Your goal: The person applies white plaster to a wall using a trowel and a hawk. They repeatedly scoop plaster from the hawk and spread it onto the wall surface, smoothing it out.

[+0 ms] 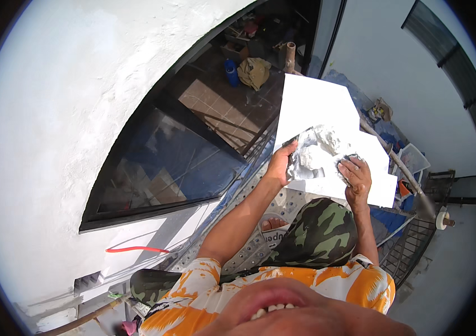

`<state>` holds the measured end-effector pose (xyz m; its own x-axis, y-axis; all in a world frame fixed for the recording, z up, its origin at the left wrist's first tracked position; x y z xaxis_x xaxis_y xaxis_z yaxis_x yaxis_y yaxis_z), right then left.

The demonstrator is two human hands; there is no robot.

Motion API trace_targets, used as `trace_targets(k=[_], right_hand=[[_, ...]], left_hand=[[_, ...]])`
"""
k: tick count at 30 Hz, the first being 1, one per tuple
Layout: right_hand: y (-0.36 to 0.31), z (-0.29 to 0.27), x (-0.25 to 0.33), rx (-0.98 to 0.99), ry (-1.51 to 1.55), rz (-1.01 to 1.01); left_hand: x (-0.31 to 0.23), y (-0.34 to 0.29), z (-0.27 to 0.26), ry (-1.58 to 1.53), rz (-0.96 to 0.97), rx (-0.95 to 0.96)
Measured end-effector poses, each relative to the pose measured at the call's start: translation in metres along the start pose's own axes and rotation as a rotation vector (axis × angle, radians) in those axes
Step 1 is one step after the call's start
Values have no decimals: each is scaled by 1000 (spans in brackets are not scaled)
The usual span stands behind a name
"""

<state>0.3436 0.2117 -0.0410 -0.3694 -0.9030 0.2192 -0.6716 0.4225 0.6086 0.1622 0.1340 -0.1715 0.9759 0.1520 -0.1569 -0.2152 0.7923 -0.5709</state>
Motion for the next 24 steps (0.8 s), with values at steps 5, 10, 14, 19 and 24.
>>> trace_targets(k=[5, 10, 14, 19, 24], right_hand=[[21, 32, 9, -176, 549, 189], [40, 44, 50, -87, 456, -8], [57, 41, 54, -98, 539, -8], [44, 75, 70, 13, 701, -2], [-25, 161, 23, 175, 1701, 1257]], left_hand=[[-23, -6, 9, -9, -23, 106], [-51, -29, 13, -88, 107, 125], [-78, -54, 0, -62, 187, 17], [-90, -78, 20, -120, 177, 114], [-158, -154, 35, -65, 424, 230]])
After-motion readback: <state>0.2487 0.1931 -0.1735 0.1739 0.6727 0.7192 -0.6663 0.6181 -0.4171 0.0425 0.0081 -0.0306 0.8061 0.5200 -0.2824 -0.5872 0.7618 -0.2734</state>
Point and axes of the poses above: each hand's wrist, its own y-axis towards the middle knuckle, its own z-axis out of the palm, x = y × z, the point moved 9 cm from there along y, towards the middle knuckle, and after that the axes turned 10 degrees about -y, right-handed, at the moved point
